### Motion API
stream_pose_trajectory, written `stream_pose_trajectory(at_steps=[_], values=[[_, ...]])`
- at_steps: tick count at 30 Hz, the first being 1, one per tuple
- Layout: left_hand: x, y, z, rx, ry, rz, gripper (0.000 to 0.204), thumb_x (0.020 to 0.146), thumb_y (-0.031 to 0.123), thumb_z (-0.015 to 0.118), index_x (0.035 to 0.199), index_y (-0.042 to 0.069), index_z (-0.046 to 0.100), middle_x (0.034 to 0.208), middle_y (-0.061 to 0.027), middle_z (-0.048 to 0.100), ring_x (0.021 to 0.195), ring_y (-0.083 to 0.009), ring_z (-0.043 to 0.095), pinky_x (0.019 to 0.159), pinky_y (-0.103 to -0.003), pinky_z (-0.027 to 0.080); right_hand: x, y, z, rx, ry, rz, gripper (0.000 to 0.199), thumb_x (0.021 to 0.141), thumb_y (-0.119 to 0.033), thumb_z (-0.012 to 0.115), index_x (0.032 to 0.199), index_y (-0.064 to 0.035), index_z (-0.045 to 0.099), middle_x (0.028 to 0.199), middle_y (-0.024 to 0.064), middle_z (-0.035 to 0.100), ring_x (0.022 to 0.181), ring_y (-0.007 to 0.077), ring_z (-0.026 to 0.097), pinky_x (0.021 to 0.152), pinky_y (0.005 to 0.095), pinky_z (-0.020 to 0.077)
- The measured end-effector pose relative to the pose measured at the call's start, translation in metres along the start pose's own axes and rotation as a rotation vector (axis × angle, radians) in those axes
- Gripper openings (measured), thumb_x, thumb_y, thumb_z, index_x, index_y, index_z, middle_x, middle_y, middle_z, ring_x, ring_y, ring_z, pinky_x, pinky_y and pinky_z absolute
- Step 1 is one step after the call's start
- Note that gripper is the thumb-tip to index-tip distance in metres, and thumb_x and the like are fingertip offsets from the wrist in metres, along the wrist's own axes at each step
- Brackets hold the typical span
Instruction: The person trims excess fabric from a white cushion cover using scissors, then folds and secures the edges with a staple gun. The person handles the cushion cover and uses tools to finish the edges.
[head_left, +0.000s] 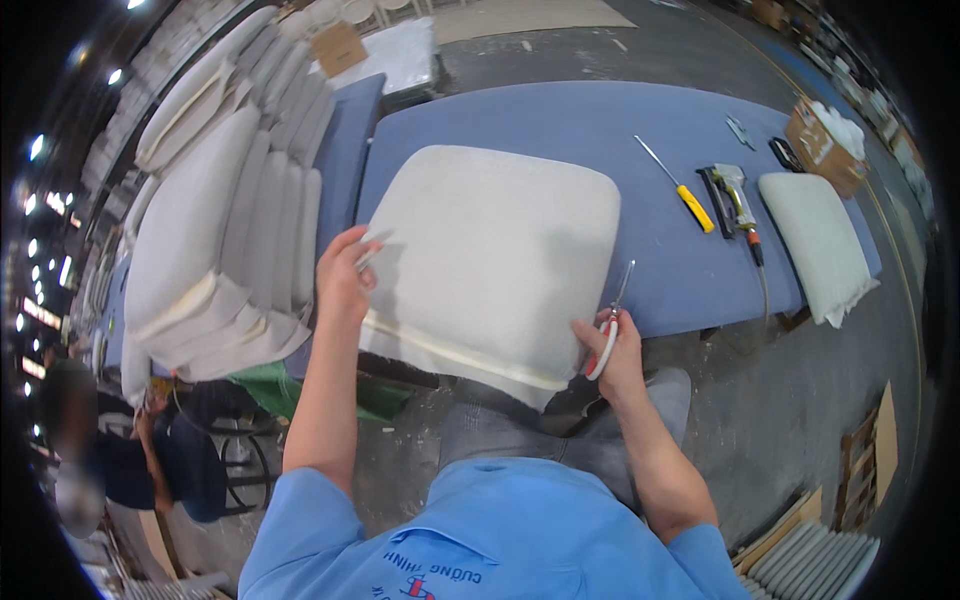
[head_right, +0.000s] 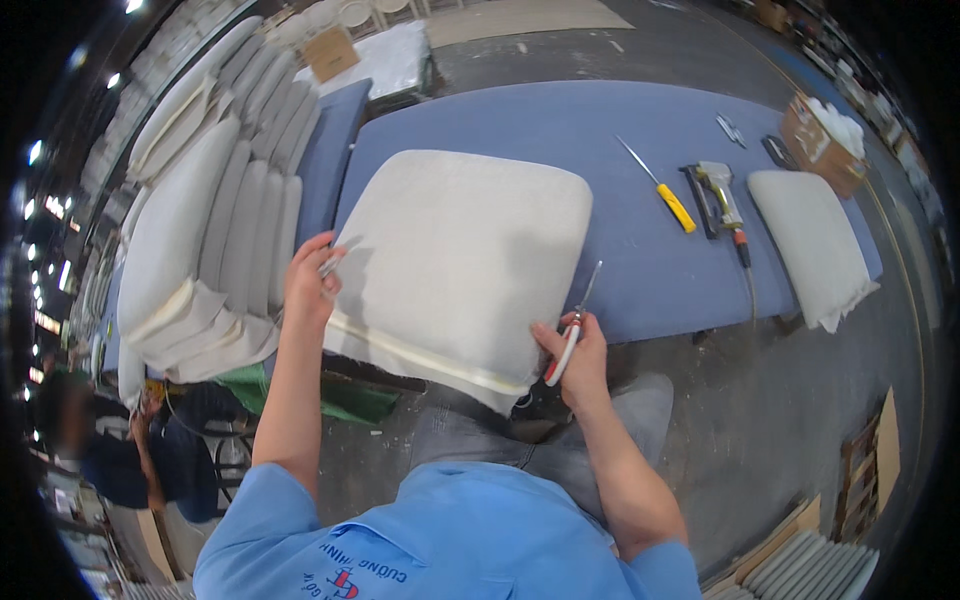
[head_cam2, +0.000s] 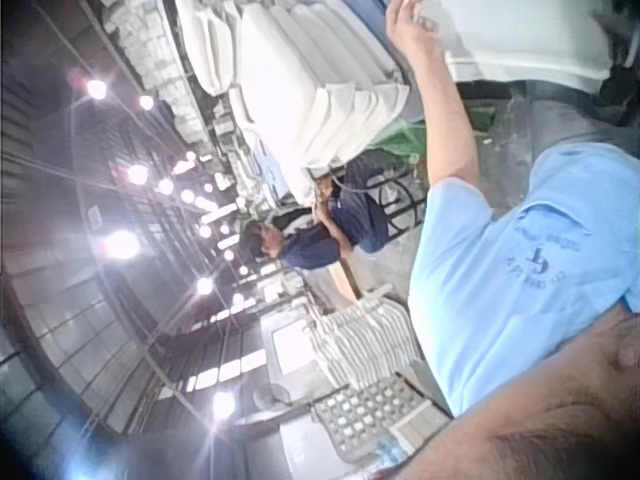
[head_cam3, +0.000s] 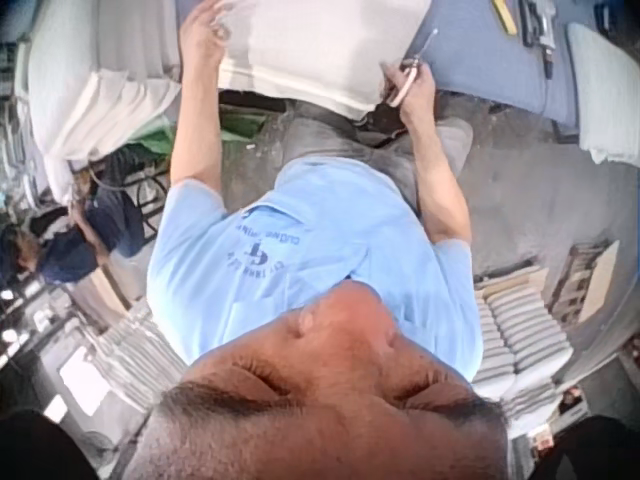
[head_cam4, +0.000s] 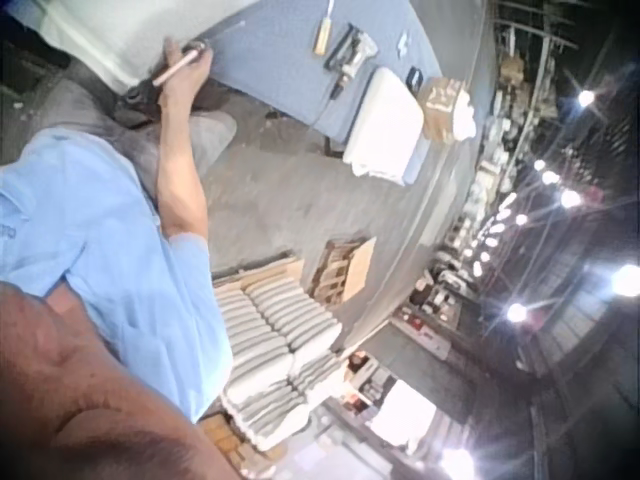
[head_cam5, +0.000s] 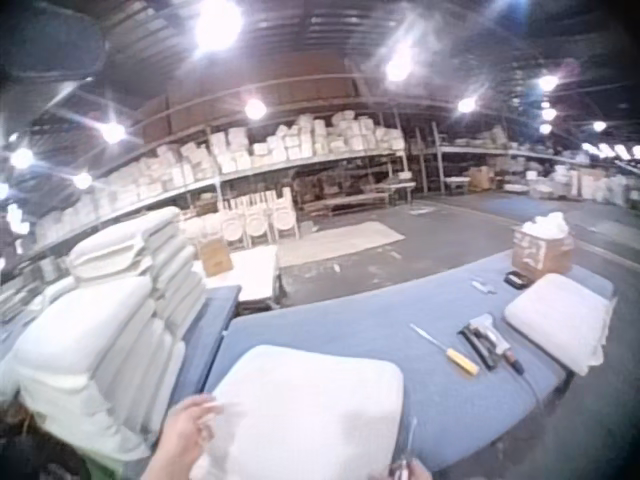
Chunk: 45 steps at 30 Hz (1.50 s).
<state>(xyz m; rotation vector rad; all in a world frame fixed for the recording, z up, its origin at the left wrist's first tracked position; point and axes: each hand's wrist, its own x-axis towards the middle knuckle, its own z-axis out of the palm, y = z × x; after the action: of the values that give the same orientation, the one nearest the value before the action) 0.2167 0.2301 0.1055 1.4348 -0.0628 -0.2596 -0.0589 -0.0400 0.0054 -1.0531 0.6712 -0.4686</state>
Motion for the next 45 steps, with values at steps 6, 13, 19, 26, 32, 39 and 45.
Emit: stream_pose_trajectory(at_steps=[6, 13, 19, 26, 32, 39, 45], values=[[-0.111, -0.053, 0.067, -0.201, -0.296, -0.473, 0.020, 0.099, 0.008, 0.057, 0.118, 0.008, 0.066, 0.095, -0.0026, 0.070, 0.064, -0.0072, 0.056, 0.044, -0.020, 0.039, -0.007, -0.013, -0.030, -0.197, -0.053, -0.004, 0.036, 0.096, -0.019, 0.080, 0.118, -0.0051, 0.056, 0.088, 0.0029, 0.065, 0.069, 0.0099, 0.065, 0.057, 0.0254, 0.0517], [-0.173, -0.139, 0.046, -0.308, -0.271, -0.727, 0.034, 0.102, 0.036, 0.072, 0.109, 0.004, 0.062, 0.074, -0.0032, 0.061, 0.045, -0.0087, 0.045, 0.038, -0.025, 0.033, -0.005, -0.033, -0.049, -0.282, -0.160, 0.110, 0.036, 0.100, -0.029, 0.076, 0.121, -0.0081, 0.056, 0.095, 0.0080, 0.071, 0.072, 0.0130, 0.070, 0.058, 0.0271, 0.0557], [-0.126, -0.124, 0.052, -0.167, -0.067, -0.558, 0.036, 0.099, 0.034, 0.077, 0.085, 0.007, 0.056, 0.069, -0.0036, 0.060, 0.041, -0.0100, 0.043, 0.036, -0.026, 0.032, 0.026, -0.020, -0.014, -0.271, -0.068, 0.035, 0.039, 0.091, -0.016, 0.085, 0.111, -0.0091, 0.052, 0.084, 0.0040, 0.064, 0.063, 0.0122, 0.062, 0.047, 0.0266, 0.0481], [-0.052, -0.086, 0.046, 0.132, -0.025, -0.283, 0.037, 0.101, 0.034, 0.072, 0.081, 0.005, 0.060, 0.065, -0.0020, 0.057, 0.041, -0.0096, 0.042, 0.037, -0.028, 0.031, 0.050, -0.022, 0.041, -0.132, -0.099, -0.010, 0.041, 0.092, -0.018, 0.084, 0.111, -0.0093, 0.049, 0.085, 0.0072, 0.065, 0.062, 0.0140, 0.065, 0.049, 0.0283, 0.0498], [-0.082, -0.108, 0.018, 0.135, -0.023, -0.383, 0.026, 0.099, 0.029, 0.073, 0.091, 0.004, 0.071, 0.070, 0.0000, 0.060, 0.043, -0.0066, 0.044, 0.036, -0.026, 0.029, 0.030, -0.027, 0.027, -0.318, -0.283, 0.151, 0.043, 0.099, -0.024, 0.074, 0.132, -0.0039, 0.056, 0.094, 0.0112, 0.071, 0.064, 0.0139, 0.068, 0.054, 0.0255, 0.0531], [-0.140, -0.130, 0.058, -0.163, -0.193, -0.618, 0.028, 0.102, 0.035, 0.072, 0.103, 0.007, 0.072, 0.069, 0.0028, 0.058, 0.045, -0.0043, 0.045, 0.036, -0.022, 0.029, -0.016, -0.038, -0.026, -0.403, -0.638, 0.252, 0.049, 0.098, -0.018, 0.071, 0.142, -0.0010, 0.056, 0.095, 0.0084, 0.071, 0.073, 0.0117, 0.065, 0.067, 0.0257, 0.0537], [-0.144, -0.143, 0.072, -0.279, -0.194, -0.614, 0.028, 0.100, 0.033, 0.072, 0.094, 0.006, 0.072, 0.071, 0.0023, 0.058, 0.045, -0.0055, 0.045, 0.038, -0.024, 0.031, -0.041, -0.038, -0.027, -0.440, -0.761, 0.338, 0.047, 0.098, -0.019, 0.072, 0.140, -0.0021, 0.058, 0.096, 0.0071, 0.071, 0.077, 0.0126, 0.065, 0.072, 0.0284, 0.0548]])
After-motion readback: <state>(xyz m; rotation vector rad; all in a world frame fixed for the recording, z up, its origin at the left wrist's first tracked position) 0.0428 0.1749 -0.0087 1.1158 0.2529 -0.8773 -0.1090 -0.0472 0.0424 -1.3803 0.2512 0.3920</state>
